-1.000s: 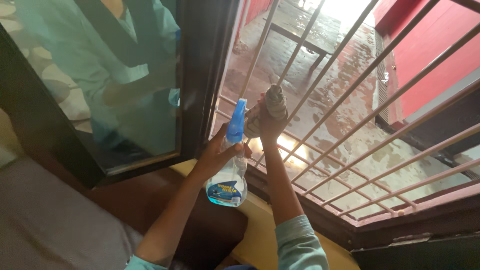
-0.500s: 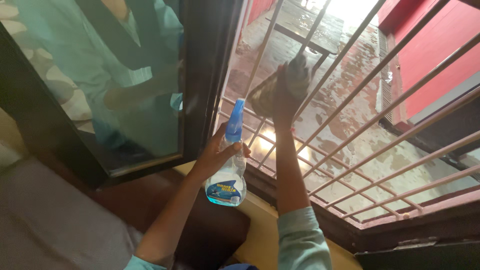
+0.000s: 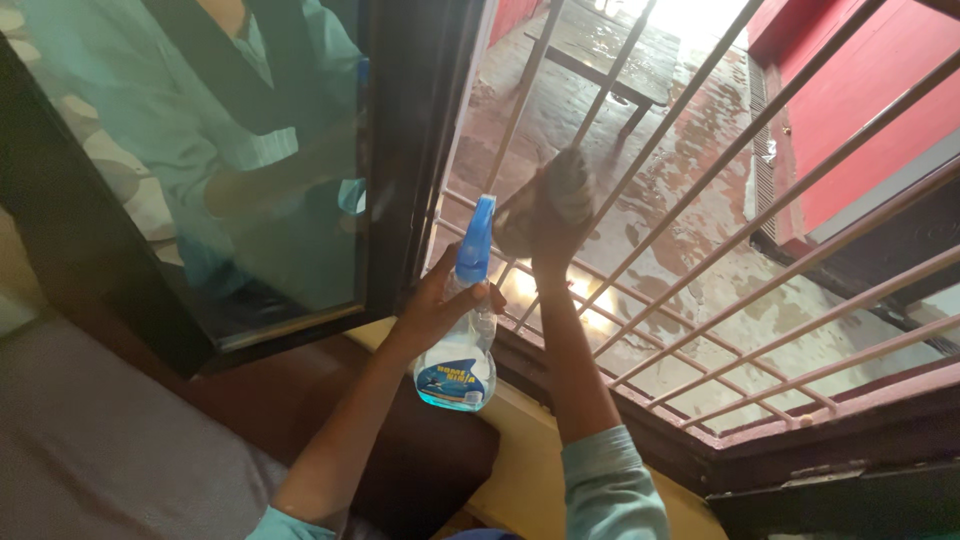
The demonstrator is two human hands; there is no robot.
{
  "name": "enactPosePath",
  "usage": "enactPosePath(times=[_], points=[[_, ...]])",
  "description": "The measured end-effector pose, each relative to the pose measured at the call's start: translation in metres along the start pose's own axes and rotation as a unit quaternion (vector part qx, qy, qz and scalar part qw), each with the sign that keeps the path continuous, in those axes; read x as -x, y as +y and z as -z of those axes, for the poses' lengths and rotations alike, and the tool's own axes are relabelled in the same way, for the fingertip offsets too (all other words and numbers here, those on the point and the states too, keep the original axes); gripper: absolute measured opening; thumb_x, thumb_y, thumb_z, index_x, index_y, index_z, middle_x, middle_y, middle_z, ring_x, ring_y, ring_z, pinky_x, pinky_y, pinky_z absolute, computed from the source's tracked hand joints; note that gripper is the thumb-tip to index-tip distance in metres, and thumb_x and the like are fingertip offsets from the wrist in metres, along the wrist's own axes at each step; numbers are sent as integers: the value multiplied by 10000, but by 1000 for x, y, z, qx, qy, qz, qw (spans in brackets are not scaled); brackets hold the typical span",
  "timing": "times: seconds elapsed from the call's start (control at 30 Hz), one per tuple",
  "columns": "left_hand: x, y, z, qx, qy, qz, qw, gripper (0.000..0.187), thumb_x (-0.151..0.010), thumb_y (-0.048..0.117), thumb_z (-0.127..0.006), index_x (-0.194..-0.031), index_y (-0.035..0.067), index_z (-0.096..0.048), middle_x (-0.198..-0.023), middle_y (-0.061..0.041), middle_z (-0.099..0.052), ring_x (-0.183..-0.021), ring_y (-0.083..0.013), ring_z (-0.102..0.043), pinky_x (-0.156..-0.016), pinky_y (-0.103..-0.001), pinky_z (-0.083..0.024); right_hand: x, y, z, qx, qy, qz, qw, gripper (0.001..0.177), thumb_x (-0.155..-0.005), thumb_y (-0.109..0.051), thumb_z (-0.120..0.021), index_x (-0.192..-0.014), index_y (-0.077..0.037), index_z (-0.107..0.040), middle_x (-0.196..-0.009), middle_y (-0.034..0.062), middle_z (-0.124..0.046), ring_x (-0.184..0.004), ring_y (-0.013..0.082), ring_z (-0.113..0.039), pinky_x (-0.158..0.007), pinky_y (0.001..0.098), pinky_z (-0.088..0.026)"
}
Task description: The person sprays a window with a cleaning solution and wipes the glass with a cloth. They repeatedly spray and wipe the same area of the window, focusing on the lower section near the metal grille.
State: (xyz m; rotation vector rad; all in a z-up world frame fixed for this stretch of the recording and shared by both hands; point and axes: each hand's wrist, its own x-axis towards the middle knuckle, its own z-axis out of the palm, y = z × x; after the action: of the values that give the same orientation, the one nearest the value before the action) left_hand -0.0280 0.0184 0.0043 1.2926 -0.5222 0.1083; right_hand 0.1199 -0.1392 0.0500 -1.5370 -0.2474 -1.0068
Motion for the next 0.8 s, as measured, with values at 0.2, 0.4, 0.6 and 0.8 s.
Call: enactPosePath(times=[0.2,0.4,0.6,0.8], points=[[7,13,-2,26,6,2,1000,589,-979,299,-678,-1469,107,-413,-926,-102,-734,-929,-215,-740,-821,-396,-605,-72,-45,-16,-52,20,-11,998,548,-912,-316,-820,-1301,22,-632,-1096,37,-720,-1000,140,-690,-926,304,-558],[11,11,-1,25,2,-5,1000,582,-989,309,-675,-1464,100,-410,-937,-101,-736,-952,-207,-737,-861,-389,-601,-66,-11,-15,-43,11,50,998,763,-938,-274,-831,-1457,67,-387,-1289,108,-595,-1213,185,-590,-1074,340,-466],[11,6,-5,-11,36,31,999,592,-952,338,-676,-1435,93,-437,-922,-102,-748,-901,-203,-747,-831,-388,-611,15,56,-2,140,22,175,974,444,-927,-212,-825,-1302,-39,-662,-1289,102,-703,-1211,237,-653,-1035,371,-497],[4,0,-9,20,6,-3,1000,609,-988,353,-670,-1466,79,-413,-959,-108,-745,-946,-209,-747,-899,-382,-604,43,43,11,-25,-37,-17,999,346,-907,-166,-799,-1206,-43,-675,-1090,83,-755,-997,190,-727,-887,324,-571]])
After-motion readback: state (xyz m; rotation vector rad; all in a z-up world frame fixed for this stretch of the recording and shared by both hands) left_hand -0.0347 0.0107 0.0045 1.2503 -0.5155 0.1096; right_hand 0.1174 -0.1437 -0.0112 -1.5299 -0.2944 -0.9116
